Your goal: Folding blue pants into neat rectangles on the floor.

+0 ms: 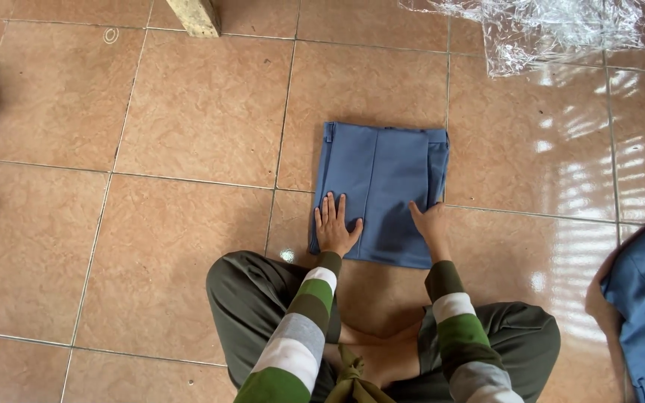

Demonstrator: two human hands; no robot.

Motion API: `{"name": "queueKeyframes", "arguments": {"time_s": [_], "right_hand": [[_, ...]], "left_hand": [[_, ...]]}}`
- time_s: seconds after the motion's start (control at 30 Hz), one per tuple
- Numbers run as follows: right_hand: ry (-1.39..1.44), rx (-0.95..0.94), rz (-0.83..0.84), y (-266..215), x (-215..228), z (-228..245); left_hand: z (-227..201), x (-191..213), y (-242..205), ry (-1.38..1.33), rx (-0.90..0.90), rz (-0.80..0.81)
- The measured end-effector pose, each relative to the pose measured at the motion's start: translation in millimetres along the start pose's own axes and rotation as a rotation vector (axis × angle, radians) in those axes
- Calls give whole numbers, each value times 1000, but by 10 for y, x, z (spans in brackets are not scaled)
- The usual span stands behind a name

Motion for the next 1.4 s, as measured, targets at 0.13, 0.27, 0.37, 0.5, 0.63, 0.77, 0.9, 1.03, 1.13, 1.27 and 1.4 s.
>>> {"name": "queueKeyframes", "arguments": {"time_s": [0.13, 0.27, 0.37, 0.5, 0.63, 0.77, 0.9, 1.03, 1.13, 1.27, 1.4], "right_hand": [[474, -95, 340, -334, 391, 358], [879, -307, 606, -778, 753, 530], [999, -321, 640, -704, 866, 401], [1040, -225, 583, -925, 1219, 158], [1035, -109, 458, -839, 2041, 71], [1003, 64, 292, -856, 2713, 294], [881, 418, 212, -1207, 2736, 974], [345, 269, 201, -723, 1333, 1178], [122, 291, 265, -1033, 507, 1427], [43, 459, 394, -1527, -136, 1689], [197, 562, 604, -1738, -149, 1866]], "left_hand": [[24, 1, 2, -54, 7, 45], [-12, 34, 62, -227, 60, 179], [-251, 161, 146, -383, 68, 303], [-773, 41, 248, -661, 3, 467], [-1357, -562, 328, -1073, -36, 501], [-1517, 184, 414, -1404, -56, 393], [-765, 64, 505, -1414, 105, 140], [-87, 529, 355, -1171, 431, 14], [419, 56, 246, -1077, 601, -50], [497, 379, 257, -896, 576, -265], [195, 1061, 339, -645, 370, -445]]}}
Point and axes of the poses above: each hand's wrist, its own y-axis towards the middle knuckle, its own x-axis out of the back of the hand, z = x × y, the point moved 6 cm from there along y, towards the middle knuckle, and after that the axes turned 13 degrees about -x, right-handed, at the moved point
